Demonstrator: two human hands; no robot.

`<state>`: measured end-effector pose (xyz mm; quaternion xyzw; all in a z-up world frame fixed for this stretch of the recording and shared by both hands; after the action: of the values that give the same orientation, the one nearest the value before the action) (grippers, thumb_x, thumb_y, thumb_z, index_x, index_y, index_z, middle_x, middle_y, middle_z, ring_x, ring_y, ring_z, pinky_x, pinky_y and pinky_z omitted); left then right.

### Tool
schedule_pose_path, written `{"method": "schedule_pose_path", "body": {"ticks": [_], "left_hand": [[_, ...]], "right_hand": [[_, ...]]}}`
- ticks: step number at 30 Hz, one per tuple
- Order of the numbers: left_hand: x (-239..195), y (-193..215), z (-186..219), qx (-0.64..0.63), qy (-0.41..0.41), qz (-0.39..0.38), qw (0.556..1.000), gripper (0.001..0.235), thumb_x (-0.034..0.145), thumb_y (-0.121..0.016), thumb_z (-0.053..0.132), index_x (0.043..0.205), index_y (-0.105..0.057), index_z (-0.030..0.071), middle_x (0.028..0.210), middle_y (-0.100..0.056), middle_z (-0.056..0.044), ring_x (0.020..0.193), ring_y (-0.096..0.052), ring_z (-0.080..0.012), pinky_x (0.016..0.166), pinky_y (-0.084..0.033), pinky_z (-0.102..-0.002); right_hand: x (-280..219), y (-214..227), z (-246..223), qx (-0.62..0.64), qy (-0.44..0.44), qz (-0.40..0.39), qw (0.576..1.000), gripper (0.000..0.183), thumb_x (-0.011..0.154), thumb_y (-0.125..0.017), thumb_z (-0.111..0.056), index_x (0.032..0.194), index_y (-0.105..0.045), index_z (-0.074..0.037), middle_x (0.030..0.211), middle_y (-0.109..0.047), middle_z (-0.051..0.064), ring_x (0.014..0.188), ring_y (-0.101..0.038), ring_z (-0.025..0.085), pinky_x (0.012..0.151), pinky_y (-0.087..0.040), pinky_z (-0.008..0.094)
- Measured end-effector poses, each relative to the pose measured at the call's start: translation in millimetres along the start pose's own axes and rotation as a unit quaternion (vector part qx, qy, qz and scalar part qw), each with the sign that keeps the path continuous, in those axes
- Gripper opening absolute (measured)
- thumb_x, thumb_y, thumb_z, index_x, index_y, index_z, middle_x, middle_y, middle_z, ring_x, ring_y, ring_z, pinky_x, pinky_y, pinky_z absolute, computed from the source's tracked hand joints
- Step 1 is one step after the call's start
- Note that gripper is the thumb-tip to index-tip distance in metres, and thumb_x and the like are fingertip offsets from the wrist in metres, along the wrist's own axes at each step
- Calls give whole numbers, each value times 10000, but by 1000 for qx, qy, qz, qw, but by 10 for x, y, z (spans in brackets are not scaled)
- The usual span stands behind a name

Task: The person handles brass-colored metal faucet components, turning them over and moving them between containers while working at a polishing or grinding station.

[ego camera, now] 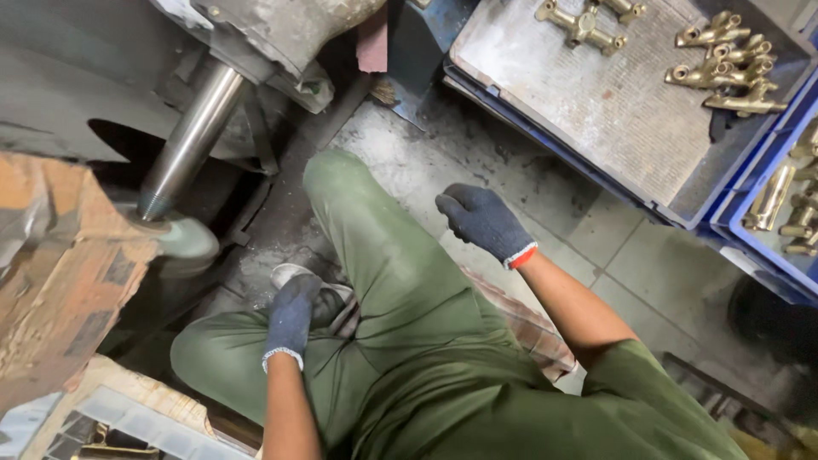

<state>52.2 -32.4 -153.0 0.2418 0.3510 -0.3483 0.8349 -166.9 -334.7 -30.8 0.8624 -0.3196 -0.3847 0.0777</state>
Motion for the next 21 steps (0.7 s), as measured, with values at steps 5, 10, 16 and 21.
{"method": "schedule_pose_path", "body": {"ticks": [5, 10, 16, 21], "left_hand": [[103, 15, -71, -33, 19, -12, 999, 363, 954, -667, 233, 1206, -730, -20, 1004, -711, -82, 851, -628, -162, 781, -509, -306], [113, -28, 54, 53, -42, -8, 998, 361, 928, -675, 241, 1164, -735, -26, 1059, -751, -77, 952, -653, -172, 881, -519, -297], [77, -38, 2, 42, -27, 3, 999, 355, 916, -687, 257, 1152, -741, -3, 1102, -744, -115, 995, -647, -208, 909, -508, -331], [160, -61, 118, 58, -80, 20, 995, 318, 917, -682, 242, 1125, -733, 7, 1091, -751, -76, 1002, -665, -177, 919, -497, -300]], "right_hand": [[87, 67, 177, -4, -6, 18, 1000, 302, 969, -578, -321, 1012, -699, -48, 693, -684, 74, 585, -651, 153, 572, -541, 325], [318, 676, -7, -178, 214, 206, 938, 335, 1015, -649, -291, 1192, -695, -10, 1102, -708, 234, 985, -701, 387, 862, -552, 428], [1400, 1433, -111, -221, 294, 247, 897, 337, 1210, -502, -303, 1356, -621, -23, 1340, -668, 268, 1229, -630, 451, 1045, -496, 482], [2027, 1141, 88, -443, 176, 79, 875, 326, 1100, -404, -265, 1350, -548, -112, 1144, -694, 292, 1057, -629, 507, 899, -490, 559]]}}
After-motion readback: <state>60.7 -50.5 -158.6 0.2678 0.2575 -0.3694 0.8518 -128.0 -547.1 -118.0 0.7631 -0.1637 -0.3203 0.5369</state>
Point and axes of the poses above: each hand's wrist, its own x-axis towards the middle knuckle, its own y-axis out of the back of the hand, z = x × y, the point moved 8 cm from there along x, towards the middle knuckle
